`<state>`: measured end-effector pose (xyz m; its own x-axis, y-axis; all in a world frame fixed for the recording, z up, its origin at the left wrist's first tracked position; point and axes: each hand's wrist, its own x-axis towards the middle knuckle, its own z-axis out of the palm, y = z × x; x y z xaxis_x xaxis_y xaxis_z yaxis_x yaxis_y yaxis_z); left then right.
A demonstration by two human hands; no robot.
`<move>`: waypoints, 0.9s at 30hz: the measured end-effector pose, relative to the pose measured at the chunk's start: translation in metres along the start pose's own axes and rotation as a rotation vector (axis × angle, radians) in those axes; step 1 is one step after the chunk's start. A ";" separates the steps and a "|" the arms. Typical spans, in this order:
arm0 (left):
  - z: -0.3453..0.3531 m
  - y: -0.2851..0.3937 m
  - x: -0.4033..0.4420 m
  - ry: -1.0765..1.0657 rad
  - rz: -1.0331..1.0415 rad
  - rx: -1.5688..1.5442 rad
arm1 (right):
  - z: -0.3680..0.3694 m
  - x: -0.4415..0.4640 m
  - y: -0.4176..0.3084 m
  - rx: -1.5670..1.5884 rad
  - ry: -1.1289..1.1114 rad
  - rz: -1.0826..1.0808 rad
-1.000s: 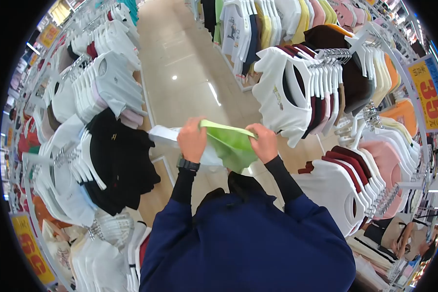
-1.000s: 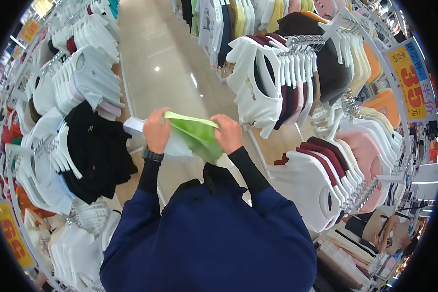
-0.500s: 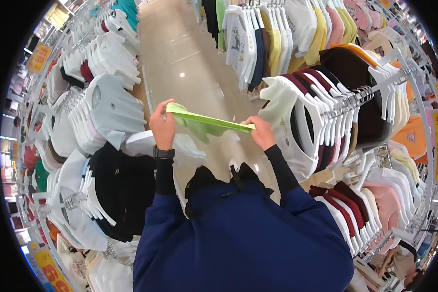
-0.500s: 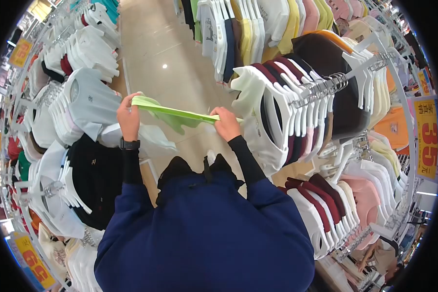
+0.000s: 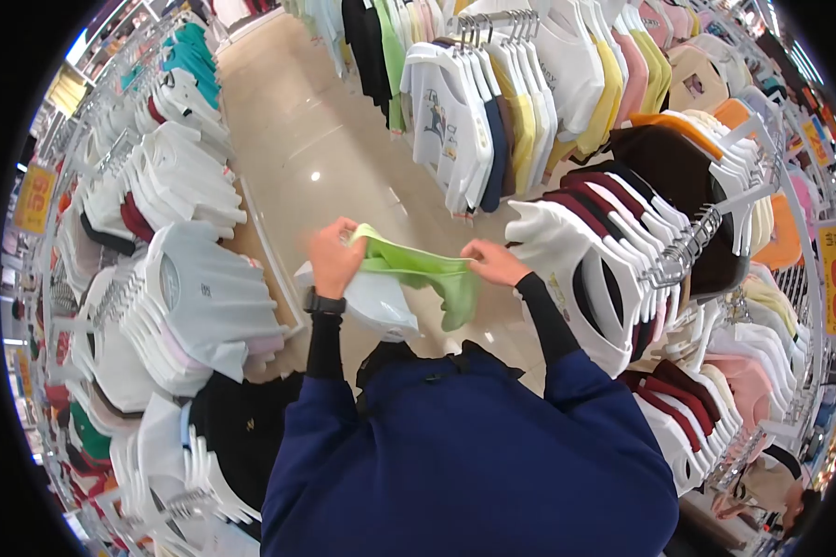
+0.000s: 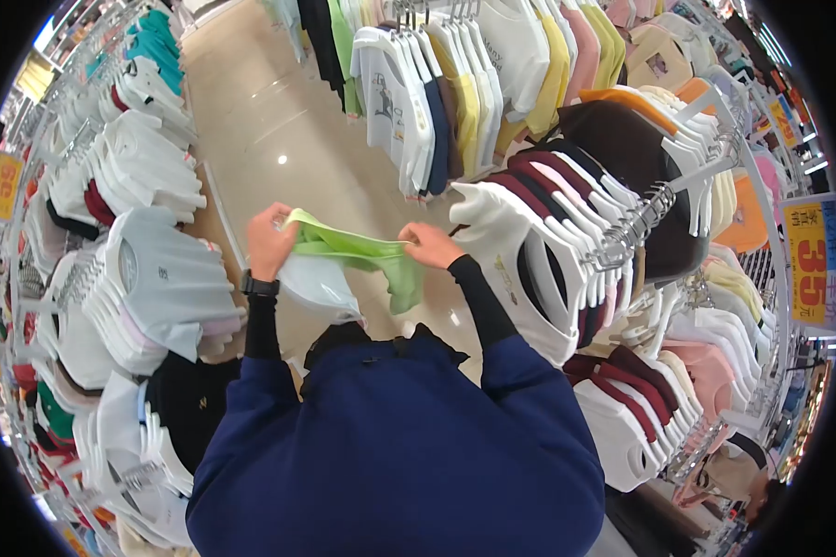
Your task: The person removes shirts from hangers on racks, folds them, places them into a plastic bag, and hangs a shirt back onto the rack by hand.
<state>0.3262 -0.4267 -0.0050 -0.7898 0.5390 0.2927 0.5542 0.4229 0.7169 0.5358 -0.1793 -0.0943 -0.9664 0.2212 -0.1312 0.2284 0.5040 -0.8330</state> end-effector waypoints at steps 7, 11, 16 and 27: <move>0.011 -0.013 0.048 -0.202 -0.007 -0.002 | -0.054 0.129 -0.070 -0.441 1.024 -0.086; 0.002 -0.038 0.080 -0.264 0.027 0.018 | -0.063 0.181 -0.074 -0.663 1.110 0.099; -0.005 -0.060 0.119 -0.280 0.076 0.045 | -0.073 0.224 -0.063 -0.717 1.016 0.163; 0.008 -0.052 0.218 -0.303 -0.010 -0.351 | -0.124 0.282 -0.077 -0.300 1.091 0.187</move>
<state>0.1273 -0.3250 0.0163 -0.6536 0.7466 0.1237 0.3830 0.1854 0.9049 0.2602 -0.0527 -0.0005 -0.3300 0.8461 0.4185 0.5182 0.5330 -0.6689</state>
